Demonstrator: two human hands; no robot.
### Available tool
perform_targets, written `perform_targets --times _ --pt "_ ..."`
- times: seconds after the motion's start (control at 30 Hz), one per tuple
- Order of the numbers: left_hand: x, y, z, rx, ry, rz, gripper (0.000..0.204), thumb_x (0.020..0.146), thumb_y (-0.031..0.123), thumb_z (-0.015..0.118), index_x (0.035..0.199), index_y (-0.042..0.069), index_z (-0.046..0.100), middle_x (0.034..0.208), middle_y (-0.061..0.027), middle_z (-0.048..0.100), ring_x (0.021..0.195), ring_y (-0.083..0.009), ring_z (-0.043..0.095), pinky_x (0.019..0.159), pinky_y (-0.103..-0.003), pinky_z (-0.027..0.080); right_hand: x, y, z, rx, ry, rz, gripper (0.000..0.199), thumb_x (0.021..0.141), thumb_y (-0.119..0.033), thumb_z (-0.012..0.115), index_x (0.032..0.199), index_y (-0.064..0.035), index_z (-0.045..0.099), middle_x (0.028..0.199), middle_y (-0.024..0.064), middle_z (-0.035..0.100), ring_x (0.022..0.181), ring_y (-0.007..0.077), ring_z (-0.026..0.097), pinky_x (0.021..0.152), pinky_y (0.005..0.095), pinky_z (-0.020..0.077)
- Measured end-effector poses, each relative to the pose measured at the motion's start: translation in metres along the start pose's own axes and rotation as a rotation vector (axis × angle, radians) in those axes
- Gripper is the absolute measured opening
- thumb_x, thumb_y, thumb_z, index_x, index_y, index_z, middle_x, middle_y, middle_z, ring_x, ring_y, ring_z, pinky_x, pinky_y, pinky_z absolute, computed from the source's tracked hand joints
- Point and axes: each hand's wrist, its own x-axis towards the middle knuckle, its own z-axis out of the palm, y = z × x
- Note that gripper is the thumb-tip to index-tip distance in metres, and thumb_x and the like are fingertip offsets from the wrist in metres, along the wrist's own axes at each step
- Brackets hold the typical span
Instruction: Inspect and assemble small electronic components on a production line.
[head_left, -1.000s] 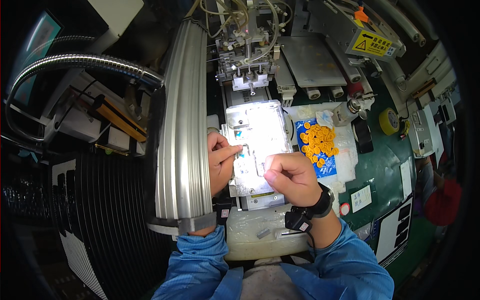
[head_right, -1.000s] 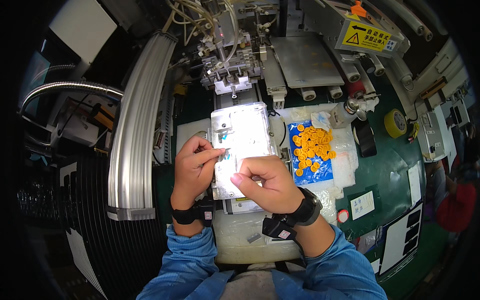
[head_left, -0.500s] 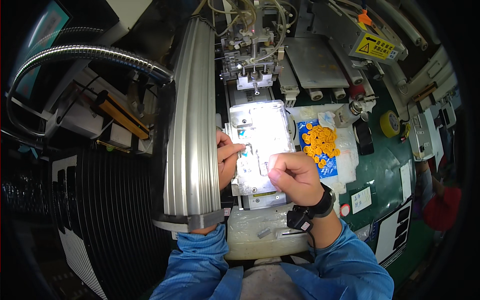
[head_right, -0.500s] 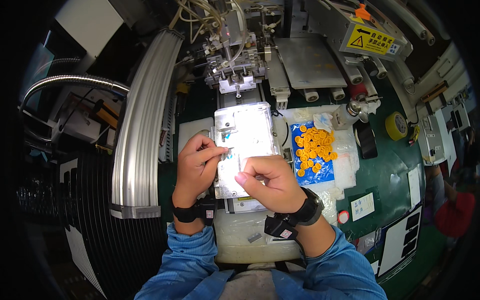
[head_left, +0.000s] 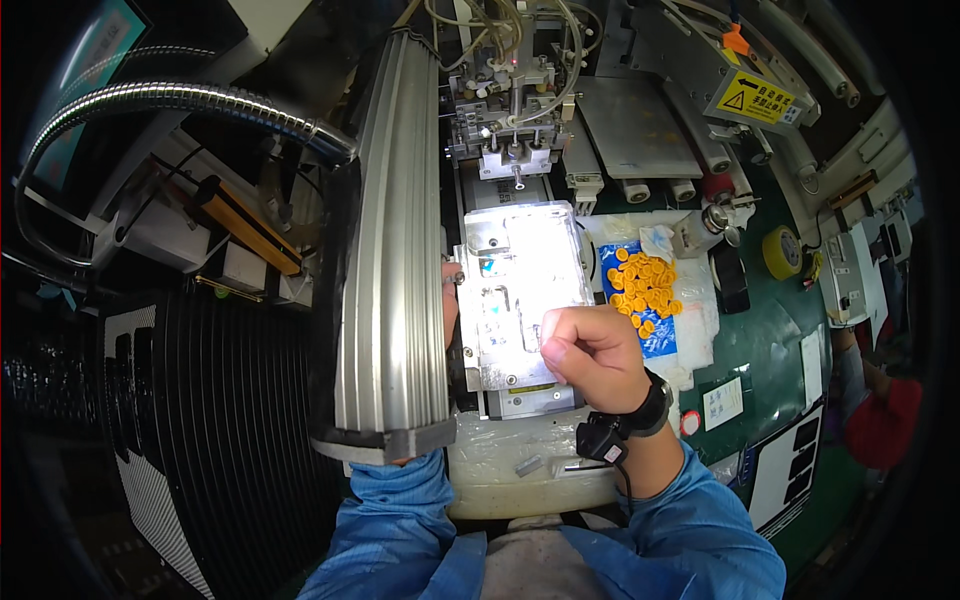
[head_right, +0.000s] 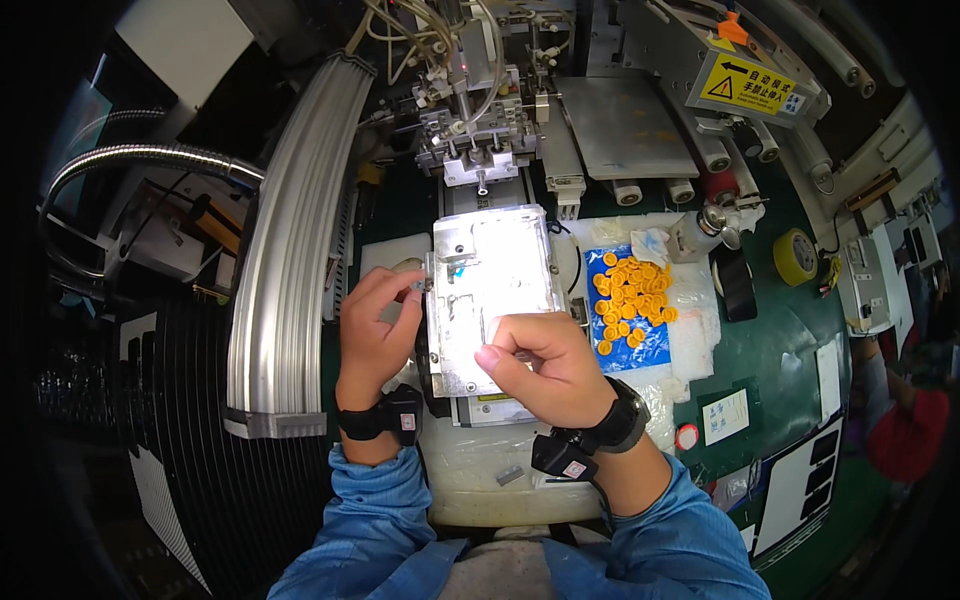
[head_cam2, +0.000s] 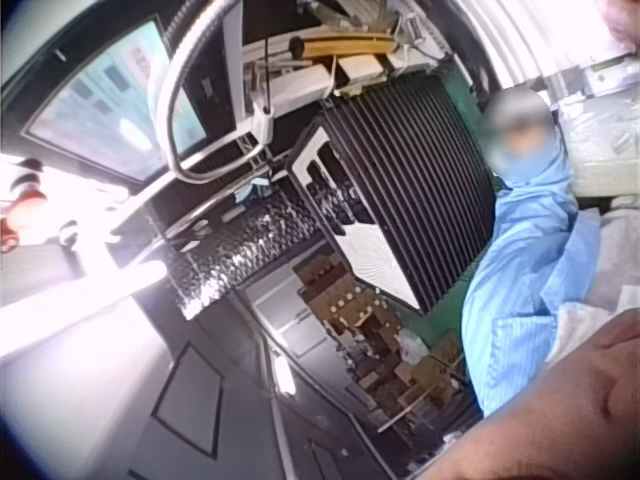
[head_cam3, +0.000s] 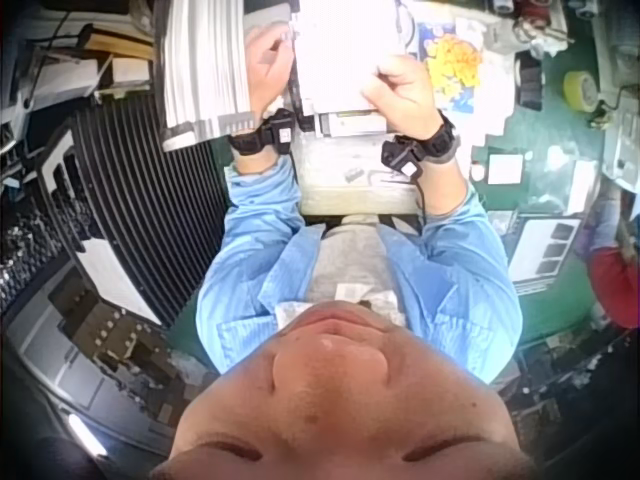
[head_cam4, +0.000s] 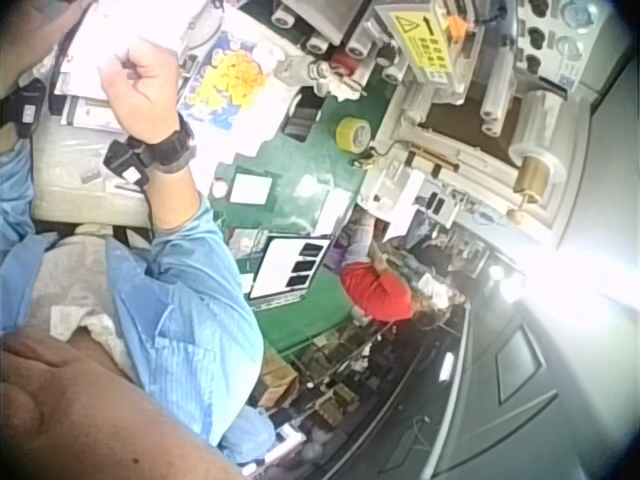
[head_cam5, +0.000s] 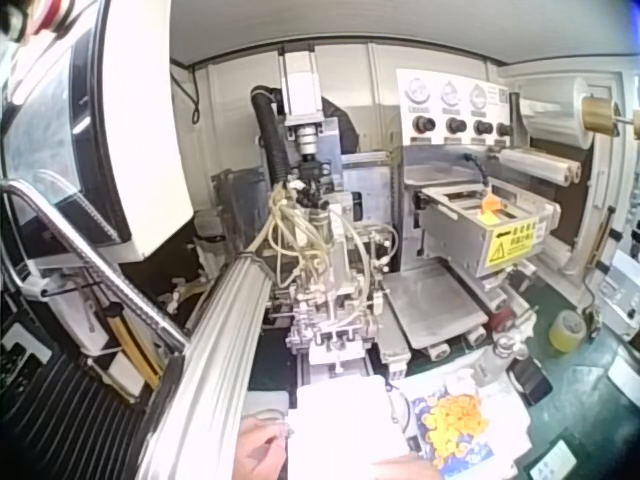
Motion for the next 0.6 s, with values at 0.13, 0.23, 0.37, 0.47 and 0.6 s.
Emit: perform_targets --times 0.13,0.23,0.37,0.47,0.6 --pt "-0.005 -0.005 0.002 0.096 -0.013 0.070 0.024 0.081 -0.005 0.063 0.101 0.001 0.075 0.081 -0.0115 0.064 0.075 -0.0230 0.065 0.069 -0.031 0.050 0.000 0.000 0.000 -0.015 0.003 -0.013 0.026 0.094 -0.005 0.063 0.072 -0.0030 0.050 0.064 -0.0001 0.046 0.058 0.0078 0.037 0.053 0.0278 0.0299" --pt "-0.005 -0.006 0.000 -0.057 -0.069 -0.001 0.027 0.079 -0.006 0.063 0.100 0.003 0.077 0.078 -0.0108 0.061 0.072 -0.0229 0.062 0.066 -0.031 0.049 0.000 -0.001 -0.001 -0.013 0.006 -0.007 0.026 0.094 -0.006 0.064 0.072 -0.0031 0.051 0.064 0.0000 0.047 0.058 0.0078 0.037 0.054 0.0277 0.0300" --pt "-0.006 -0.025 -0.003 -0.091 -0.134 -0.017 0.030 0.077 -0.007 0.063 0.100 0.005 0.079 0.076 -0.0093 0.060 0.071 -0.0217 0.061 0.063 -0.031 0.047 0.000 -0.002 0.001 0.003 0.002 0.008 0.026 0.095 -0.006 0.064 0.072 -0.0031 0.051 0.064 -0.0001 0.047 0.058 0.0077 0.037 0.054 0.0275 0.0302" --pt "-0.008 -0.020 0.001 -0.042 -0.123 0.050 0.031 0.075 -0.007 0.064 0.099 0.007 0.080 0.076 -0.0086 0.060 0.071 -0.0211 0.060 0.062 -0.031 0.046 0.000 -0.001 0.000 -0.008 0.003 0.014 0.026 0.095 -0.006 0.063 0.072 -0.0030 0.051 0.064 -0.0003 0.047 0.059 0.0073 0.037 0.054 0.0273 0.0302" --pt "-0.008 -0.010 0.001 -0.029 -0.075 0.114 0.032 0.074 -0.007 0.066 0.098 0.007 0.080 0.076 -0.0075 0.060 0.071 -0.0207 0.059 0.061 -0.030 0.045 0.000 -0.002 0.000 -0.013 0.000 -0.001 0.027 0.095 -0.007 0.063 0.072 -0.0030 0.050 0.065 -0.0005 0.047 0.059 0.0069 0.037 0.054 0.0269 0.0302"
